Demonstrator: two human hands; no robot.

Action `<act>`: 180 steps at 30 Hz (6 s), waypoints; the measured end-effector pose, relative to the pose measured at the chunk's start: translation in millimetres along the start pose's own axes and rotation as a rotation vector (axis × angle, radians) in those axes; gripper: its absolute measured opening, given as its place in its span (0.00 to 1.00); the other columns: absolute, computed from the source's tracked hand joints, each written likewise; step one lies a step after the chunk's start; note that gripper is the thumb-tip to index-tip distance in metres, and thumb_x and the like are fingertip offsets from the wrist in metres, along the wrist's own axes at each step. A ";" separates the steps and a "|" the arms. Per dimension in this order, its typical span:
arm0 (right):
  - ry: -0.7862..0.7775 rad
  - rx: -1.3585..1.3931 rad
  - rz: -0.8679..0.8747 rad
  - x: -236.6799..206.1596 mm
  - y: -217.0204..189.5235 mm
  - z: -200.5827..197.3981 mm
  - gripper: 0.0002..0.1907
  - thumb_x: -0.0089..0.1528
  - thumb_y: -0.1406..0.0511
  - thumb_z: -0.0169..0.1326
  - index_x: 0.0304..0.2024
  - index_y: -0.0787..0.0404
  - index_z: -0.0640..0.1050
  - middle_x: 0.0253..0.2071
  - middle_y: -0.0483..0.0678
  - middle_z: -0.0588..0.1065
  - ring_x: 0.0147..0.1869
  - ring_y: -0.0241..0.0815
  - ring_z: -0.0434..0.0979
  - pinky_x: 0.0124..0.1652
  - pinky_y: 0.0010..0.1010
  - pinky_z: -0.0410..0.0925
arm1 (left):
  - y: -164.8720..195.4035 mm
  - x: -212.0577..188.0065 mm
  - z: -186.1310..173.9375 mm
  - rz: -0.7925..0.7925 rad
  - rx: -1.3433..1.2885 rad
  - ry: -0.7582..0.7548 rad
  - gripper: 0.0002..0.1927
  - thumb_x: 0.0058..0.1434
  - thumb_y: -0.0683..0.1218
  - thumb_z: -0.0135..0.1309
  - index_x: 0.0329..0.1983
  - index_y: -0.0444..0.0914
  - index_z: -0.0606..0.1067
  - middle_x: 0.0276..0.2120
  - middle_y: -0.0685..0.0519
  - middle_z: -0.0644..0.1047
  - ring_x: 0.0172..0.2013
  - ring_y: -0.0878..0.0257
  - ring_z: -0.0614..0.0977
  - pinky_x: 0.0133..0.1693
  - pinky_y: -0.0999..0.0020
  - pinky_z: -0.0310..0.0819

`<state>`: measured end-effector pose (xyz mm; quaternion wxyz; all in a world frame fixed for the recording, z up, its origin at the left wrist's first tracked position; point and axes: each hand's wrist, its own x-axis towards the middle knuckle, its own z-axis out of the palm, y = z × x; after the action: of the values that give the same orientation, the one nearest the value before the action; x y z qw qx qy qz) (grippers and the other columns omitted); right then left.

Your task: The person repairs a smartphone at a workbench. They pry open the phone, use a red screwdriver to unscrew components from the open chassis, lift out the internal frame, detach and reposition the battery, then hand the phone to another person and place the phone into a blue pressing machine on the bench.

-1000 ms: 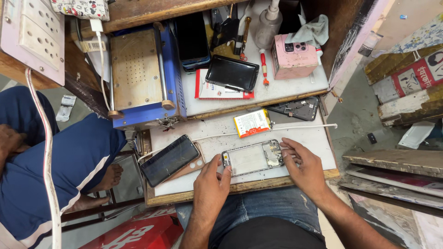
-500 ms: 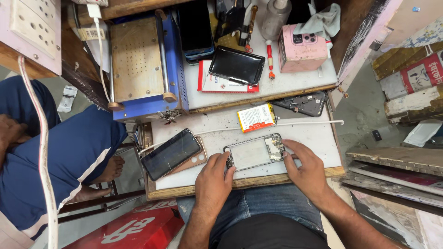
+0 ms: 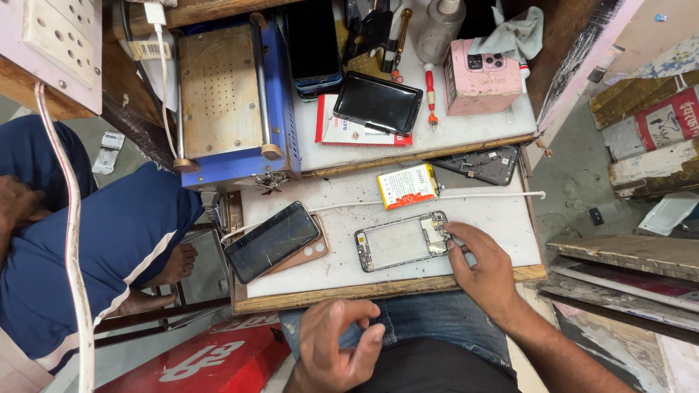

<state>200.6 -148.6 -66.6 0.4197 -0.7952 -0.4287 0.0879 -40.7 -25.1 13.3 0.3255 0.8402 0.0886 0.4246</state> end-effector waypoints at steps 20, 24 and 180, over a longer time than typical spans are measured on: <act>0.009 -0.062 -0.098 -1.1 -5.1 -3.4 0.13 0.59 0.72 0.57 0.48 0.62 0.80 0.51 0.51 0.80 0.57 0.50 0.81 0.54 0.36 0.74 | -41.7 -0.5 60.3 -0.462 0.128 -0.469 0.12 0.66 0.50 0.59 0.32 0.37 0.76 0.25 0.48 0.78 0.27 0.48 0.81 0.29 0.53 0.74; 0.017 -0.087 -0.113 -1.0 -3.2 -2.0 0.13 0.59 0.72 0.58 0.47 0.61 0.80 0.51 0.51 0.80 0.56 0.50 0.81 0.52 0.36 0.74 | -39.9 -17.2 57.5 -0.557 0.106 -0.320 0.20 0.66 0.48 0.58 0.58 0.34 0.73 0.25 0.49 0.80 0.25 0.52 0.82 0.29 0.57 0.77; -0.348 1.221 0.534 165.5 -47.8 -8.6 0.19 0.70 0.64 0.49 0.60 0.67 0.68 0.53 0.52 0.78 0.53 0.42 0.82 0.53 0.32 0.77 | -56.4 24.7 33.6 -0.546 0.191 -0.212 0.22 0.51 0.47 0.68 0.49 0.38 0.75 0.59 0.40 0.75 0.57 0.41 0.78 0.56 0.52 0.72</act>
<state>277.9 -15.2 10.8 0.6817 -0.4690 -0.1531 0.5403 7.7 13.1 -19.9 0.3545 0.8518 0.3160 0.2211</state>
